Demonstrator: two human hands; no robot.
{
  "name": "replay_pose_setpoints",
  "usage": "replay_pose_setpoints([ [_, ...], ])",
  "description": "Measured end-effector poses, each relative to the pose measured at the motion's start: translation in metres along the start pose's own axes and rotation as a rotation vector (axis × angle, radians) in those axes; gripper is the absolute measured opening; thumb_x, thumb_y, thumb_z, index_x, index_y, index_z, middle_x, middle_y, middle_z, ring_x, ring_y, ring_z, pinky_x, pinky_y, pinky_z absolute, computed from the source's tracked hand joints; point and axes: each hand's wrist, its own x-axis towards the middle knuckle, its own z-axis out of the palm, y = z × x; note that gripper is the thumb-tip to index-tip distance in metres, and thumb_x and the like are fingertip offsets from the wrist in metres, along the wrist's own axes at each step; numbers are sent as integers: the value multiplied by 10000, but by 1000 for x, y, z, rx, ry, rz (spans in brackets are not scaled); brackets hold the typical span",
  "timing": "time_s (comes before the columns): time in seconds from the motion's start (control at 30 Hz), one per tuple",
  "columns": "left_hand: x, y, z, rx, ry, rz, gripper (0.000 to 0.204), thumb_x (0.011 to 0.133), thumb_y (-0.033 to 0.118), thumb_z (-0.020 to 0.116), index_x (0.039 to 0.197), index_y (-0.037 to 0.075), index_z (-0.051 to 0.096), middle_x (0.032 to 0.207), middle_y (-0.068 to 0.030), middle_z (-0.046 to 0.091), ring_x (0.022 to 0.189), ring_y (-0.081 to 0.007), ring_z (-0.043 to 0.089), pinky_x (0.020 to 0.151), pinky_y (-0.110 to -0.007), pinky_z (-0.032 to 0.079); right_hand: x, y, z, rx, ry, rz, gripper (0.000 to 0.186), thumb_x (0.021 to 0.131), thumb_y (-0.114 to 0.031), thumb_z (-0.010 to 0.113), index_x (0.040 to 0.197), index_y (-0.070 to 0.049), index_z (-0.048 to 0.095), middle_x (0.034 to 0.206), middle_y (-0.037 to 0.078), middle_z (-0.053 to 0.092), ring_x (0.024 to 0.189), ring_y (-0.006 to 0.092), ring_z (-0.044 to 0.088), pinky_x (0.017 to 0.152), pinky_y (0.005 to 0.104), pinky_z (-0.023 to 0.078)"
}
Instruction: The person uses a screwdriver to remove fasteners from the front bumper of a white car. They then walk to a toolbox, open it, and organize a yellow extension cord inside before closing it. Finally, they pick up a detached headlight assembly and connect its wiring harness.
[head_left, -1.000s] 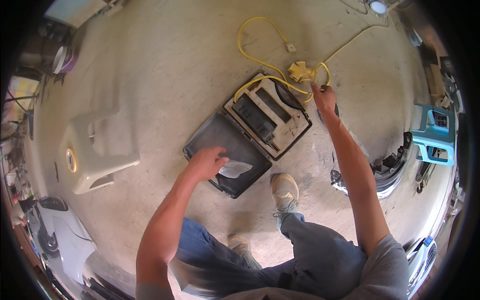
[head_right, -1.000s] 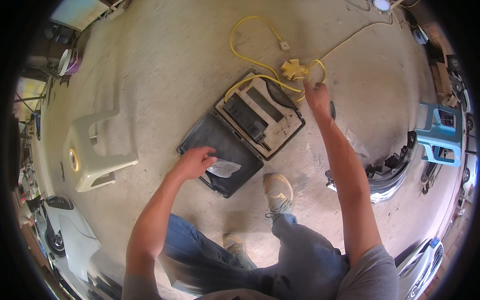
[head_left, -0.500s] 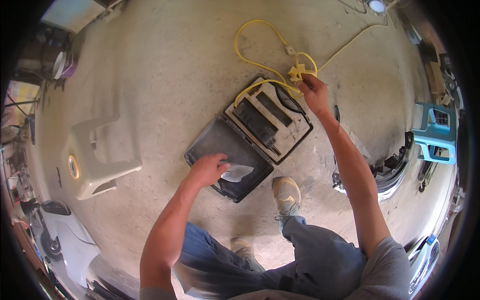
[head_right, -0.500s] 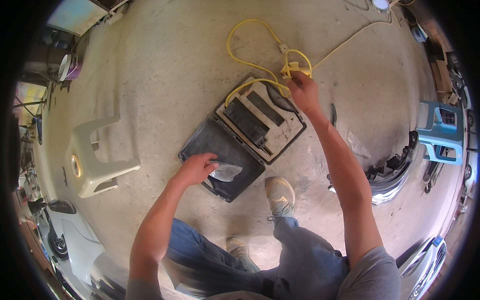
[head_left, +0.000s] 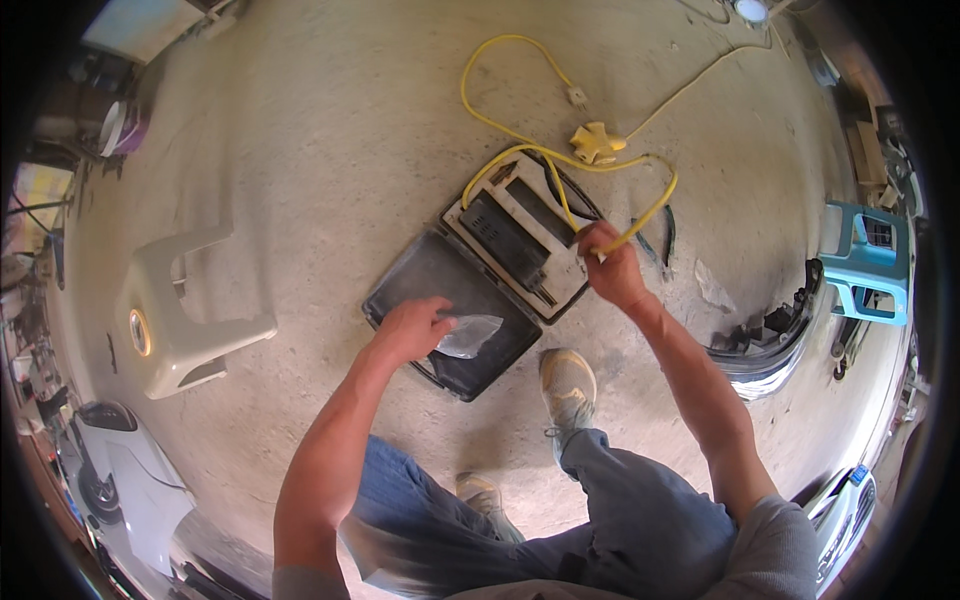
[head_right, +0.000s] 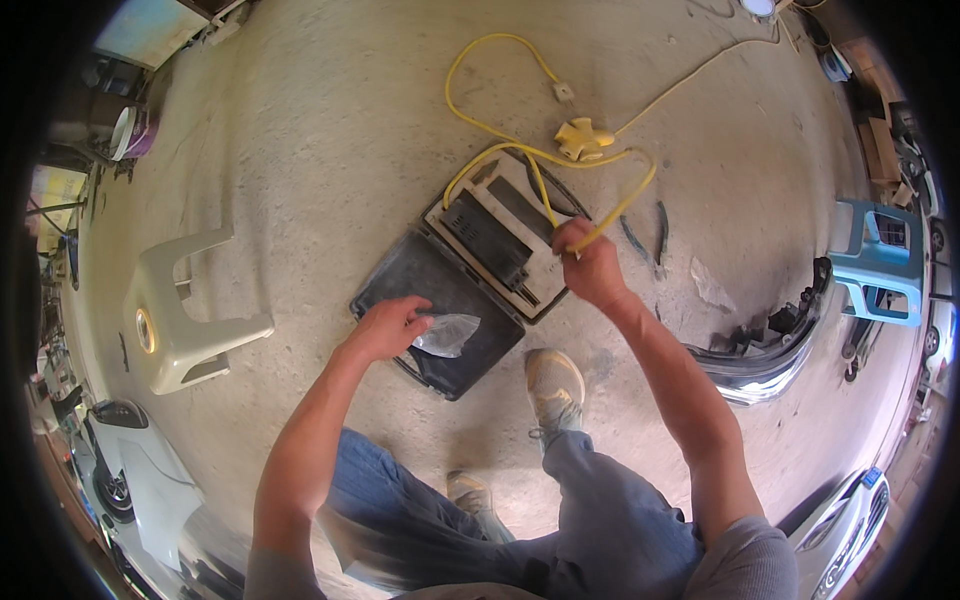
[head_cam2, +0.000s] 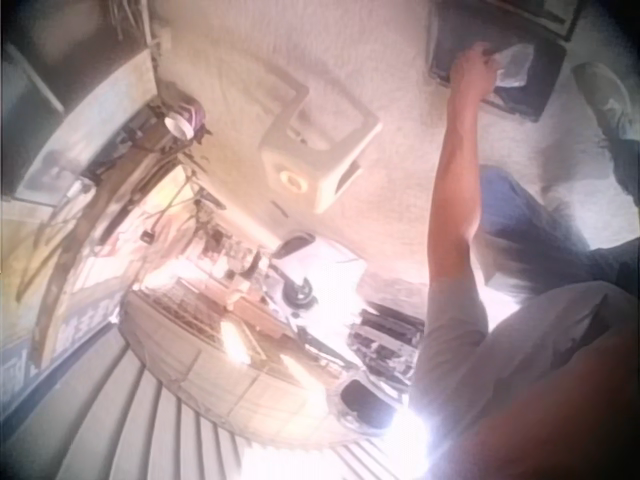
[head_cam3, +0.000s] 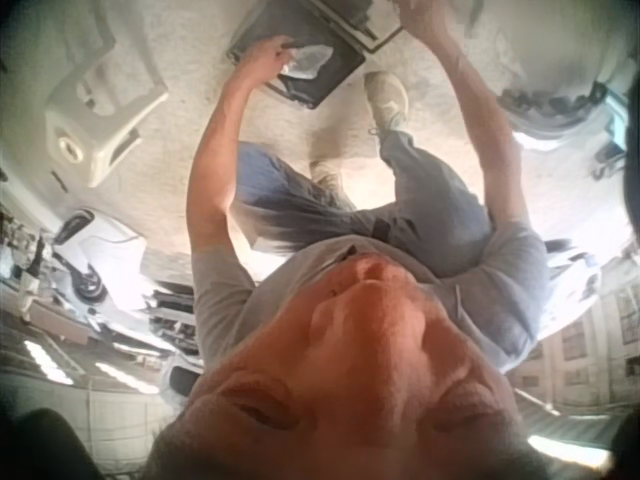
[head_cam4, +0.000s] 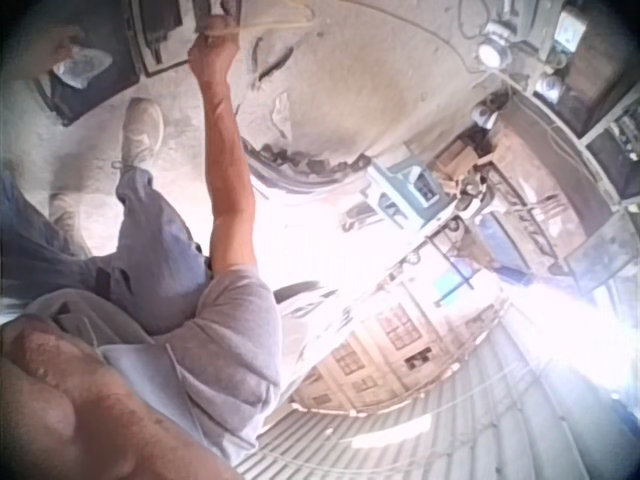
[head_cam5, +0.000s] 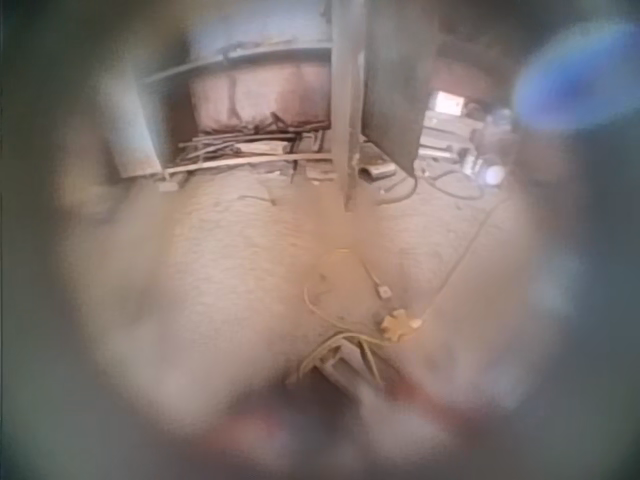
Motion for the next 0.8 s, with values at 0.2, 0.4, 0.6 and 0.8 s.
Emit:
replay_pose_setpoints([
  [0.2, 8, 13, 5, 44, 29, 47, 394, 985, 291, 671, 1291, 43, 669, 1126, -192, 728, 1043, -363, 701, 903, -432, 549, -39, 13, -12, -288, -177, -233, 225, 667, 104, 611, 809, -70, 626, 1004, 88, 663, 1069, 322, 650, 815, 401, 563],
  [0.4, 26, 18, 10, 106, 329, 148, 342, 976, 222, 662, 1262, 36, 672, 1204, -190, 662, 1113, -384, 653, 940, -448, 531, -41, 6, -10, -231, -52, -3, 210, 841, -27, 666, 1043, -43, 721, 1106, 174, 669, 1079, 372, 644, 872, 422, 566],
  [0.6, 84, 64, -8, 114, 530, 345, 348, 956, 178, 663, 1282, 59, 662, 1216, -169, 653, 1159, -380, 616, 979, -439, 512, -57, 43, 16, 105, 275, 374, 259, 915, 7, 551, 1123, -14, 702, 1085, 197, 686, 1005, 343, 679, 862, 406, 553],
  [0.8, 160, 104, -4, 212, 605, 337, 401, 951, 157, 652, 1341, 70, 614, 1298, -159, 610, 1175, -387, 601, 990, -463, 517, -45, 39, 4, 179, 229, 439, 290, 920, 77, 487, 1108, -7, 690, 1008, 189, 697, 933, 332, 698, 829, 399, 551],
])
